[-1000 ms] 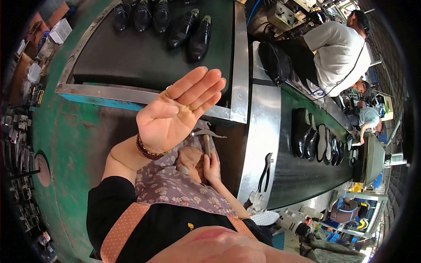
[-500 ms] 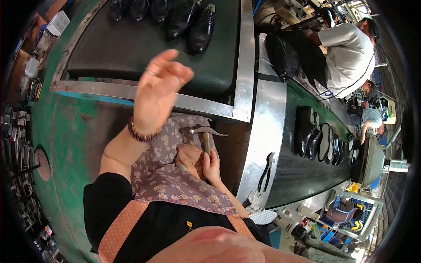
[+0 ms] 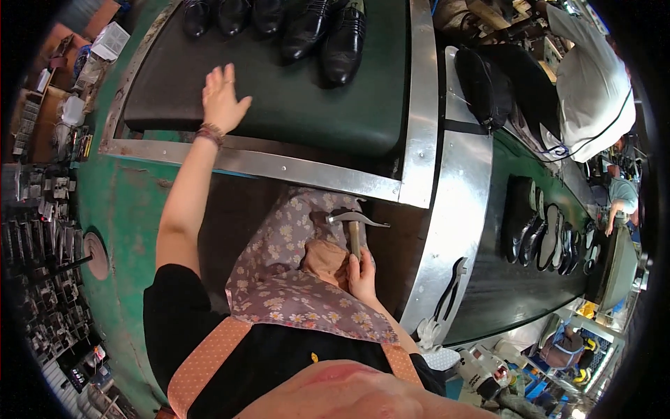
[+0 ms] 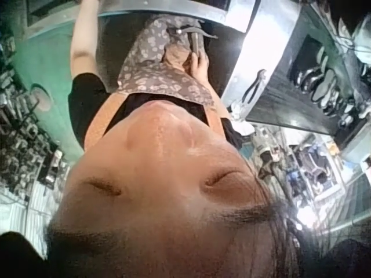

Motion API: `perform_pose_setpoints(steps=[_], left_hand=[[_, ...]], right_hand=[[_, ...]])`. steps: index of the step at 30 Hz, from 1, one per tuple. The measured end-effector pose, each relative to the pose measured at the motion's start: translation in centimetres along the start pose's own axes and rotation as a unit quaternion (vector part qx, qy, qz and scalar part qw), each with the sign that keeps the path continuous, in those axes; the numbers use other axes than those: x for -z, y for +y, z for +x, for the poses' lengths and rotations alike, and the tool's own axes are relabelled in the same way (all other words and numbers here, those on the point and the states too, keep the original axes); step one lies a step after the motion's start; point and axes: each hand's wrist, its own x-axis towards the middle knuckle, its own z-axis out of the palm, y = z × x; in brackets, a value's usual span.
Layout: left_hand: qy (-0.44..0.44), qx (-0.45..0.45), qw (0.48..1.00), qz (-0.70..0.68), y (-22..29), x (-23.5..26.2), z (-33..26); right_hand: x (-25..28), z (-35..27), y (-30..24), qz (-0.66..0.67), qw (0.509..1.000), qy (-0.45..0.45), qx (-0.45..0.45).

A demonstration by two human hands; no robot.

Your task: Hammering the heel and seams of leather shoes on a production line to flatten and shape them.

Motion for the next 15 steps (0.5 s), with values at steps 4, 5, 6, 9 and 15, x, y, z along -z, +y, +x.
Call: perform_pose_setpoints(steps=[4,5,6,9,15], left_hand=[[0.040,-0.120,0.990,0.059,7.6,-1.6,4.2],[0.052,-0.152,0.983,0.091,8.5,-2.2,5.4],[0.065,-0.185,0.973,0.122,9.3,-2.9,6.7],[0.082,-0.215,0.948,0.220,11.7,-6.2,10.0],[0.000,-0.081,0.973,0.215,10.6,-10.6,14.5]], right_hand=[[0.2,0.1,-0.3,-0.014,1.000,0.000,-0.010],[-0.1,-0.1,-0.7,-0.025,1.000,0.008,-0.001],[-0.4,-0.3,-1.2,-0.035,0.999,0.016,0.008],[-0.6,-0.5,-2.4,-0.009,1.000,0.013,-0.020],[-1.0,-0.4,-2.1,0.032,0.999,0.000,-0.018]])
